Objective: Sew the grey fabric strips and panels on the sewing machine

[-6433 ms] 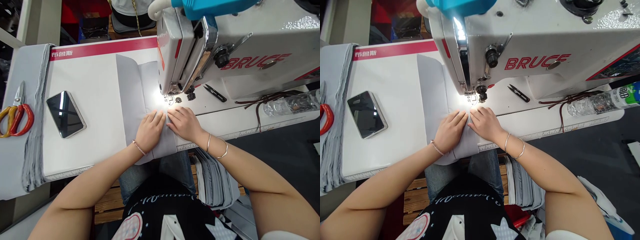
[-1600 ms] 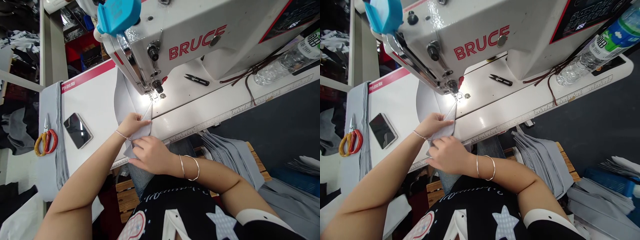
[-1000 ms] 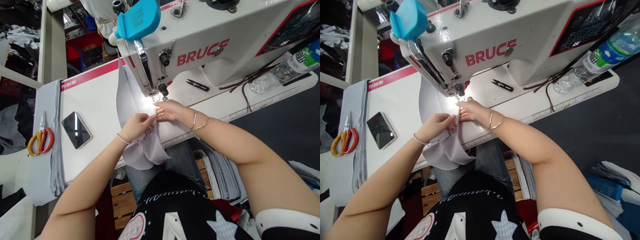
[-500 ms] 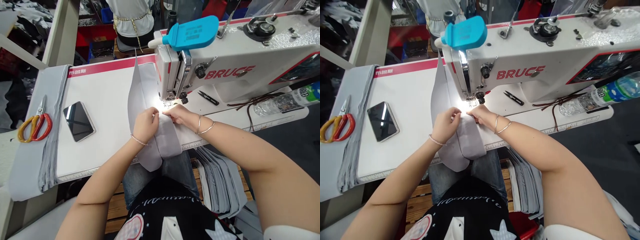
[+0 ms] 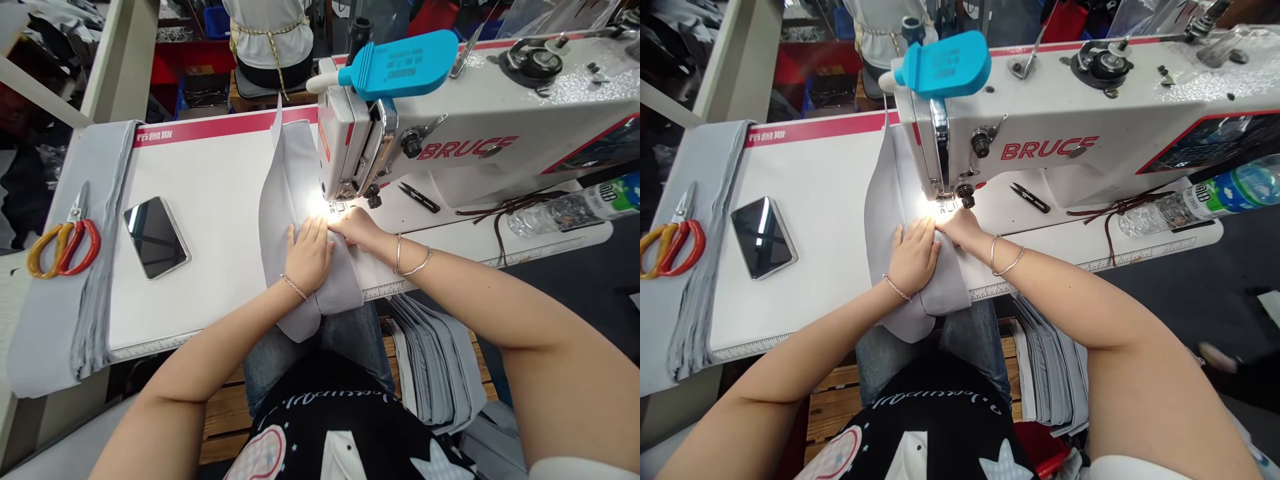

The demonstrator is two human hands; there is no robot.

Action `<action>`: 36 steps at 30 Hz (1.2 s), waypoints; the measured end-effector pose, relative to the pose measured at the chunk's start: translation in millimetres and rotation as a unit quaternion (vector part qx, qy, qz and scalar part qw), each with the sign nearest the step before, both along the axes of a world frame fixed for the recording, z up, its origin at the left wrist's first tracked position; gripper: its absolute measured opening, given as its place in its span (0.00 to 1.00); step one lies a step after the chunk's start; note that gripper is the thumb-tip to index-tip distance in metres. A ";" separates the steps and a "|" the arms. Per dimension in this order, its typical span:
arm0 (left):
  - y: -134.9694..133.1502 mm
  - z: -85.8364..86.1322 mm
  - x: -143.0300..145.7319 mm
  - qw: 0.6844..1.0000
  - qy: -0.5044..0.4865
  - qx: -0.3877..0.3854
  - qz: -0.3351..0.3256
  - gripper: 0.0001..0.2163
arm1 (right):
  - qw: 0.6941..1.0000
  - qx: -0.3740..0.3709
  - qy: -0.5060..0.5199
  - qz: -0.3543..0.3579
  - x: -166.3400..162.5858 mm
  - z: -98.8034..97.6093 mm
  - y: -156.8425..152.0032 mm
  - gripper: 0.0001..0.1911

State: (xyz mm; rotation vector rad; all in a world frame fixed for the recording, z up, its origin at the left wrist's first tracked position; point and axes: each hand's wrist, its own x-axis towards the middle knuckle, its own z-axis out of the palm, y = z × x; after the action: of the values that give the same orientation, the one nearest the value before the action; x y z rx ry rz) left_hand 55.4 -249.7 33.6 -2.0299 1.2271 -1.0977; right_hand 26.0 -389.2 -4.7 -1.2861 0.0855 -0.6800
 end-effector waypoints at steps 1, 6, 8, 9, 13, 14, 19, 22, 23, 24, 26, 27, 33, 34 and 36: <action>2.3 0.5 2.3 1.000 -0.006 0.009 0.001 0.25 | 0.999 -0.041 -0.003 -0.017 -1.5 -0.7 -0.4 0.22; 8.1 6.4 7.2 0.999 -0.021 0.038 -0.007 0.26 | 0.944 -0.269 -0.003 -0.192 4.5 -8.7 -0.7 0.21; 8.9 8.1 6.4 0.999 -0.022 0.046 -0.011 0.26 | 0.920 -0.300 0.014 -0.251 7.4 -15.4 -0.7 0.15; 9.1 8.6 5.8 0.998 -0.023 0.050 -0.013 0.26 | 0.913 -0.310 0.017 -0.266 8.0 -19.6 -0.9 0.15; 9.7 8.5 3.4 0.996 -0.035 0.070 -0.039 0.23 | 0.878 -0.382 -0.049 -0.284 7.4 -41.7 -0.9 0.11; 9.9 8.0 3.2 0.995 -0.040 0.078 -0.052 0.21 | 0.860 -0.409 -0.078 -0.296 7.4 -48.0 -0.6 0.09; 13.2 5.4 4.7 0.984 -0.068 0.127 -0.102 0.17 | 0.747 -0.506 -0.194 -0.384 12.2 -74.2 1.2 0.15; 16.6 5.5 6.9 0.979 -0.085 0.141 -0.119 0.17 | 0.719 -0.514 -0.224 -0.410 15.6 -80.1 1.1 0.18; 17.4 5.9 7.8 0.978 -0.085 0.144 -0.124 0.17 | 0.715 -0.514 -0.229 -0.414 16.5 -80.5 1.0 0.18; 17.9 6.4 8.7 0.977 -0.084 0.146 -0.127 0.17 | 0.712 -0.514 -0.233 -0.417 17.1 -80.4 0.9 0.18; 18.2 7.5 10.4 0.978 -0.080 0.145 -0.129 0.17 | 0.706 -0.510 -0.242 -0.426 18.2 -79.5 0.7 0.17; 18.1 8.1 11.2 0.978 -0.078 0.143 -0.129 0.16 | 0.703 -0.508 -0.248 -0.431 18.6 -79.0 0.6 0.17; 15.3 11.9 14.4 0.977 -0.088 0.134 -0.141 0.16 | 0.699 -0.501 -0.252 -0.444 21.8 -77.0 0.4 0.16; 14.4 12.6 14.6 0.977 -0.087 0.136 -0.138 0.16 | 0.701 -0.503 -0.246 -0.441 22.1 -76.6 0.2 0.17; 12.2 14.0 14.8 0.979 -0.079 0.137 -0.129 0.16 | 0.710 -0.509 -0.230 -0.429 22.5 -75.4 -0.4 0.18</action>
State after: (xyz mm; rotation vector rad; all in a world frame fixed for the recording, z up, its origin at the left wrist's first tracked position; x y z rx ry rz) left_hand 70.2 -237.5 47.6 -1.5795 1.4965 -1.1127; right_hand 48.5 -389.6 -80.1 -2.0866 -0.1473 -2.0499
